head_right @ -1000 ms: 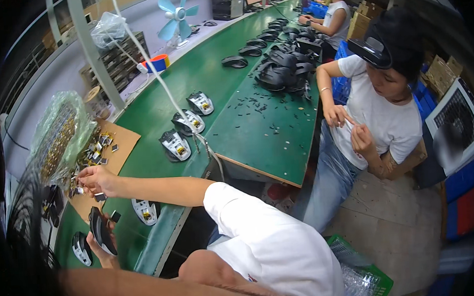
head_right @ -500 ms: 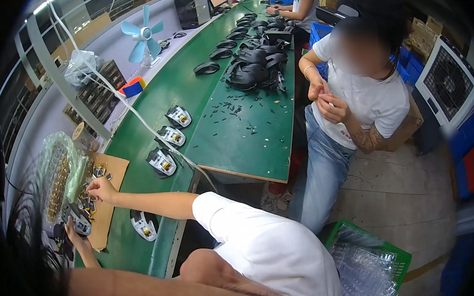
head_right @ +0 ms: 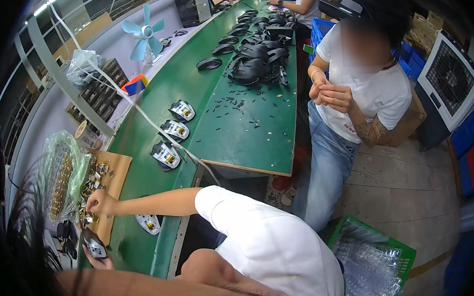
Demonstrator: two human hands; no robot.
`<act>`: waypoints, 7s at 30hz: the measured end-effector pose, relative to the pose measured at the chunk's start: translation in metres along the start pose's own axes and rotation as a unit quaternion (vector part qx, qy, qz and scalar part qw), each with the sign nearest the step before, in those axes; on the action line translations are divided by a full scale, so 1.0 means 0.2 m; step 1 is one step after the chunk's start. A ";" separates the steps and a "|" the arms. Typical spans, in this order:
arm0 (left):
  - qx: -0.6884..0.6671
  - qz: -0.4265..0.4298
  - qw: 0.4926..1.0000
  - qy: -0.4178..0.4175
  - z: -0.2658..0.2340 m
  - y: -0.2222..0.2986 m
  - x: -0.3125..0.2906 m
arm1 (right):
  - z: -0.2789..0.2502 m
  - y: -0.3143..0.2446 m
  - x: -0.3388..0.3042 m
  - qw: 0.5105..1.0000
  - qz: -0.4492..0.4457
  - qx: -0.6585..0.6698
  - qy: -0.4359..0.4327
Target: The person assembles computer mice along a production line by picking up small battery components and inserting them into mouse bodies by hand before placing the mice on the table.
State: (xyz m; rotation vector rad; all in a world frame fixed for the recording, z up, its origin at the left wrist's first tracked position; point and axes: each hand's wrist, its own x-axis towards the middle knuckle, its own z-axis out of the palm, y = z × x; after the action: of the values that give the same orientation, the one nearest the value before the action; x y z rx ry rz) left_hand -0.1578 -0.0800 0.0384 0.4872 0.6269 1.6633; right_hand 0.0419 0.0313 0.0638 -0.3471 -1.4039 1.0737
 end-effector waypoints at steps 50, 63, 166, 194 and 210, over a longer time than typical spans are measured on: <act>-0.179 0.053 0.981 -0.043 0.08 -0.15 -0.25 | 0.29 -0.21 -0.36 0.836 -0.309 -0.307 -0.332; -0.139 0.102 0.985 -0.024 0.12 -0.11 -0.29 | 0.32 -0.20 -0.43 0.928 -0.182 -0.195 -0.258; -0.149 0.123 0.973 -0.123 0.08 -0.12 -0.27 | 0.31 -0.36 -0.33 0.899 -0.181 -0.210 -0.339; 0.527 0.173 0.829 -0.067 0.06 -0.37 -0.26 | 0.52 -1.26 -0.55 0.685 0.141 0.426 -0.574; 0.806 0.190 0.464 0.315 -0.15 0.06 -0.20 | 0.62 -1.17 -0.57 0.610 0.113 0.468 -0.629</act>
State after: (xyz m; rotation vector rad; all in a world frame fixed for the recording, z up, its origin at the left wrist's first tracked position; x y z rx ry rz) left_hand -0.1775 -0.1249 0.0243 1.3879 2.8956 1.0039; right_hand 0.0450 -0.2253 0.1965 1.3212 -1.6452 2.2934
